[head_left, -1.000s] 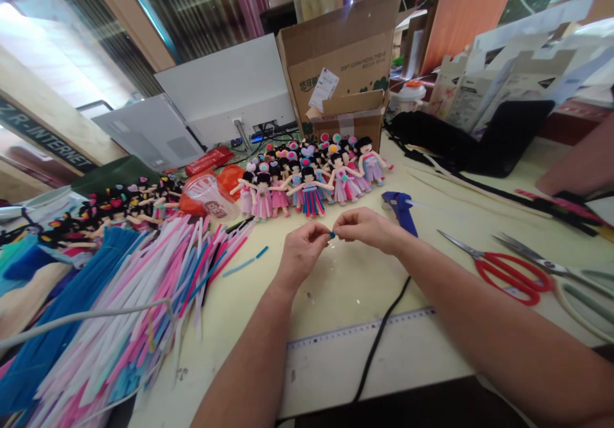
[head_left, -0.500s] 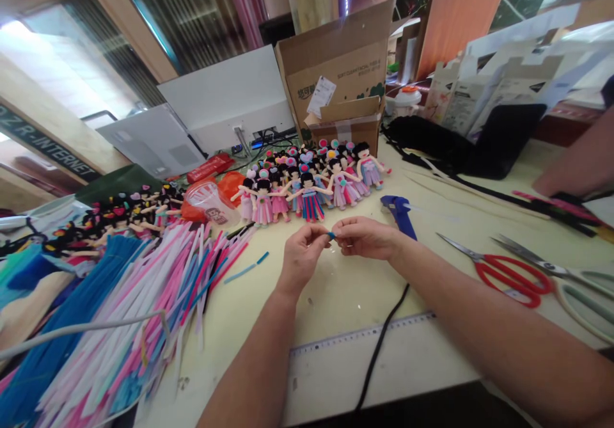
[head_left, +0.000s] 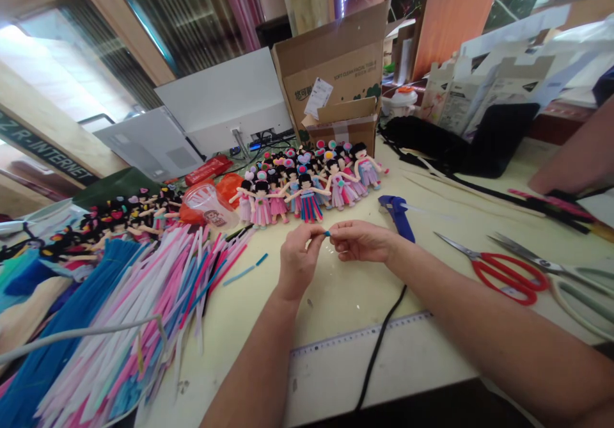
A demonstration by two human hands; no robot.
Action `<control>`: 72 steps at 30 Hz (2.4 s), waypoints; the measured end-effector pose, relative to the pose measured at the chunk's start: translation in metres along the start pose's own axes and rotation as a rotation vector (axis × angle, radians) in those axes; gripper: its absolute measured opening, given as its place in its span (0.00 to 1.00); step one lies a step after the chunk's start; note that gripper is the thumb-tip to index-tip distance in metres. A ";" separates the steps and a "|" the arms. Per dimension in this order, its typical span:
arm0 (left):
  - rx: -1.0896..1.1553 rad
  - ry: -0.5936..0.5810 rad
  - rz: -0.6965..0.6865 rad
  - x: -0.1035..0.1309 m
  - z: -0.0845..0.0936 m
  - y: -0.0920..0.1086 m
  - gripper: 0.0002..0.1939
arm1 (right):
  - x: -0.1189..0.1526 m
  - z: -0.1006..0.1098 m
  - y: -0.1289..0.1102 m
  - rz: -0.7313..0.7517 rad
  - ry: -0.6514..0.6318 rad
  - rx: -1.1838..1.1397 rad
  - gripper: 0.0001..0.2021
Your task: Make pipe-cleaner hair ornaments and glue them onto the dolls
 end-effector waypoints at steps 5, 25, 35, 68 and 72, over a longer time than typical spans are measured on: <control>-0.177 0.014 -0.121 0.001 0.004 0.006 0.06 | 0.000 -0.003 0.002 -0.010 -0.012 0.041 0.14; 0.527 -0.024 0.311 -0.003 -0.011 -0.019 0.08 | 0.002 0.003 -0.015 0.179 0.203 0.306 0.17; 0.624 -0.142 0.581 0.000 -0.018 -0.023 0.06 | 0.005 -0.002 -0.022 0.247 0.276 0.606 0.11; 0.794 -0.188 0.637 0.003 -0.022 -0.025 0.09 | 0.007 -0.003 -0.017 0.185 0.227 0.456 0.17; 0.762 -0.208 0.622 0.003 -0.022 -0.024 0.08 | 0.007 -0.003 -0.015 0.165 0.213 0.447 0.17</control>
Point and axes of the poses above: each hand's wrist, its own x-axis away from the middle knuckle, its own z-axis out of the back of the hand, y = z × x, the point moved 5 cm from there along -x, towards the middle knuckle, and after that the axes turned 7 degrees about -y, right-handed, at the moved point
